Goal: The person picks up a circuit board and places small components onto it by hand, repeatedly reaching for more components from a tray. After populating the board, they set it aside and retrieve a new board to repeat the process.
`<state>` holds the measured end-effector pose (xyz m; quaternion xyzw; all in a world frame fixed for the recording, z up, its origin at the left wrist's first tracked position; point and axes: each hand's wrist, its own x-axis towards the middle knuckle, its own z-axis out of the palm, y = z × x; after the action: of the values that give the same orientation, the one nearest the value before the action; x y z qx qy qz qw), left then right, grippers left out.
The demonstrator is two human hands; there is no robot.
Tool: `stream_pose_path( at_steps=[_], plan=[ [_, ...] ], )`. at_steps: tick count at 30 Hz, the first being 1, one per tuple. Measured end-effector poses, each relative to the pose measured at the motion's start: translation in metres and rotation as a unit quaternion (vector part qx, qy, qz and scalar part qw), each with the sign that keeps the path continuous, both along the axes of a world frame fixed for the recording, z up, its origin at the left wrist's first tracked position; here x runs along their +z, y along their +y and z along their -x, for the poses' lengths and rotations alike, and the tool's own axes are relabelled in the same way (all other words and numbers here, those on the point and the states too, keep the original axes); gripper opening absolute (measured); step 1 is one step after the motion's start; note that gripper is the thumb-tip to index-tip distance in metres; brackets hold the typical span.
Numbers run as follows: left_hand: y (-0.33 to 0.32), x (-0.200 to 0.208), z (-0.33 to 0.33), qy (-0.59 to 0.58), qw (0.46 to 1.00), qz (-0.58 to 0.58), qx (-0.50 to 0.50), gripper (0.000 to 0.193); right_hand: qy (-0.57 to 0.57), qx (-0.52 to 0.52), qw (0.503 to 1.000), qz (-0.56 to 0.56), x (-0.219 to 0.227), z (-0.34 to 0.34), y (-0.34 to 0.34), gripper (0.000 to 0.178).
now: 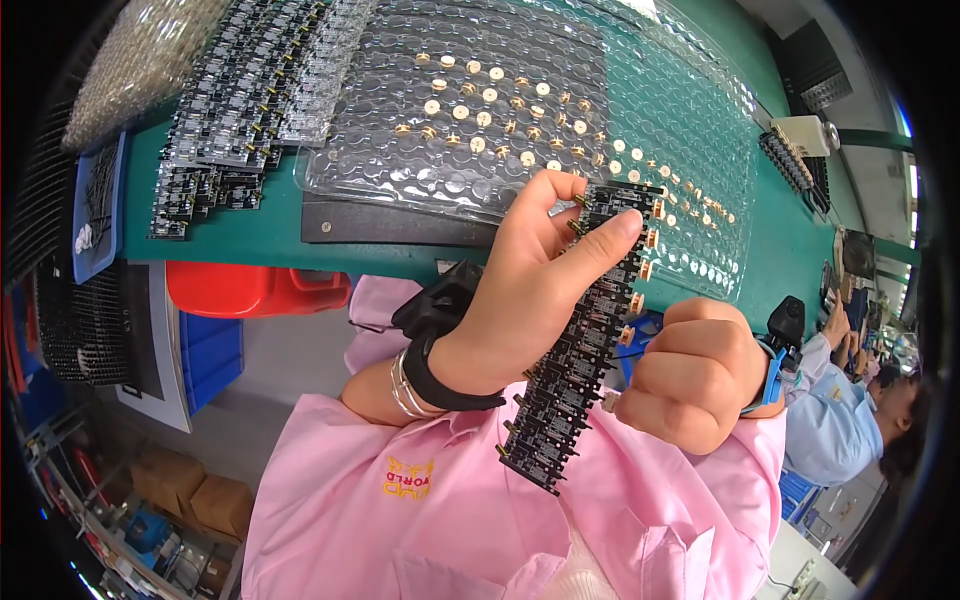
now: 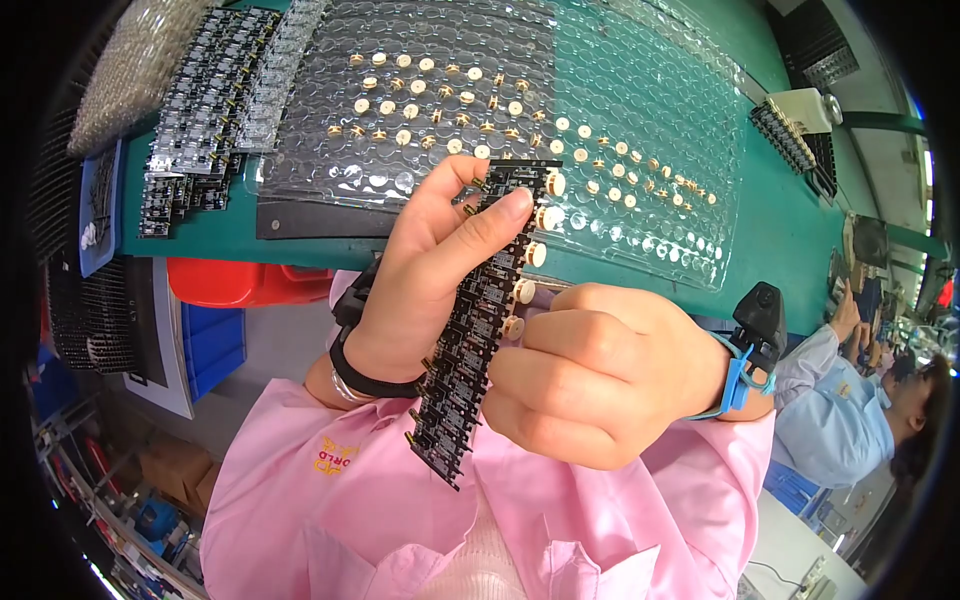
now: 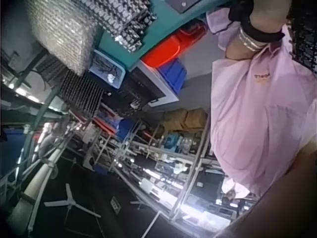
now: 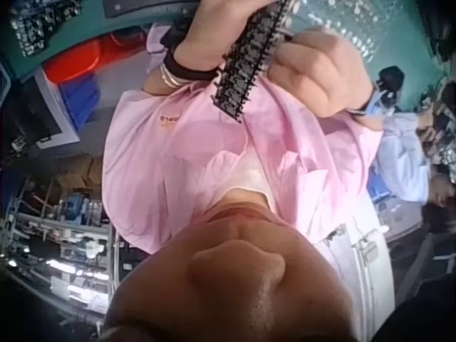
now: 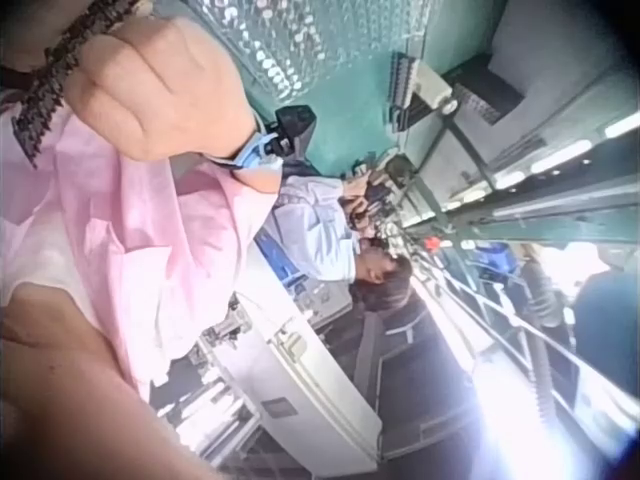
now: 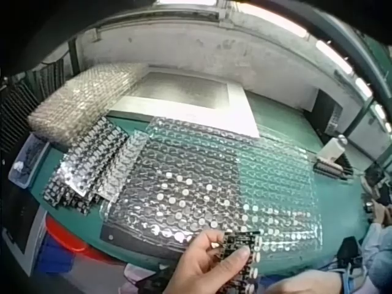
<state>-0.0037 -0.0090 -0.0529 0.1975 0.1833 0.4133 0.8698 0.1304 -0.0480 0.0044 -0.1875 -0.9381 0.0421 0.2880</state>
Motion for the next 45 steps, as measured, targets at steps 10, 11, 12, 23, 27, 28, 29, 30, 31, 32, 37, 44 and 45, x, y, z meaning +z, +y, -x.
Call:
stream_pose_path(
  at_steps=[10,11,12,23,27,28,29,30,31,32,37,44,45],
  plan=[
    [-0.001,-0.001,-0.001,-0.008,1.0,0.024,-0.005,0.023,0.016,-0.008,1.0,0.022,-0.008,0.002,-0.001,0.019],
    [-0.001,-0.001,-0.001,-0.007,1.0,0.023,-0.006,0.023,0.017,-0.007,1.0,0.022,-0.009,0.002,-0.002,0.019],
    [-0.001,-0.002,0.0,-0.006,1.0,0.023,-0.005,0.023,0.022,-0.018,0.999,0.02,-0.011,0.003,-0.003,0.02],
    [-0.001,-0.002,0.001,-0.002,0.999,0.034,-0.021,0.015,0.07,-0.033,0.996,-0.043,-0.023,0.004,-0.004,0.022],
    [0.001,0.001,0.001,-0.016,0.998,0.056,-0.025,0.023,0.08,-0.024,0.996,-0.007,-0.021,0.003,-0.006,0.022],
    [0.002,0.003,0.003,-0.016,0.998,0.056,-0.024,0.023,0.098,-0.036,0.994,0.031,-0.02,0.001,-0.007,0.021],
    [0.002,0.005,0.006,-0.011,0.998,0.062,-0.029,0.023,0.117,-0.049,0.99,0.069,-0.018,-0.001,-0.009,0.021],
    [0.003,0.008,0.009,-0.005,0.997,0.067,-0.034,0.023,0.134,-0.061,0.983,0.107,-0.018,-0.002,-0.011,0.021],
    [0.003,0.008,0.011,0.0,0.997,0.073,-0.039,0.022,0.135,-0.059,0.983,0.107,-0.02,-0.001,-0.012,0.021],
    [0.004,0.007,0.011,0.001,0.997,0.073,-0.036,0.022,0.169,-0.094,0.972,0.133,-0.024,0.001,-0.014,0.024],
    [0.004,0.006,0.007,0.013,0.998,0.054,-0.015,0.021,0.26,-0.186,0.931,0.178,-0.043,0.007,-0.024,0.033],
    [0.0,0.006,0.003,0.004,0.999,0.047,0.012,0.023,0.258,-0.192,0.937,0.14,-0.046,0.011,-0.024,0.038],
    [0.0,0.006,0.003,0.005,0.999,0.046,0.014,0.024,0.249,-0.194,0.94,0.13,-0.045,0.011,-0.024,0.038]
  ],
)
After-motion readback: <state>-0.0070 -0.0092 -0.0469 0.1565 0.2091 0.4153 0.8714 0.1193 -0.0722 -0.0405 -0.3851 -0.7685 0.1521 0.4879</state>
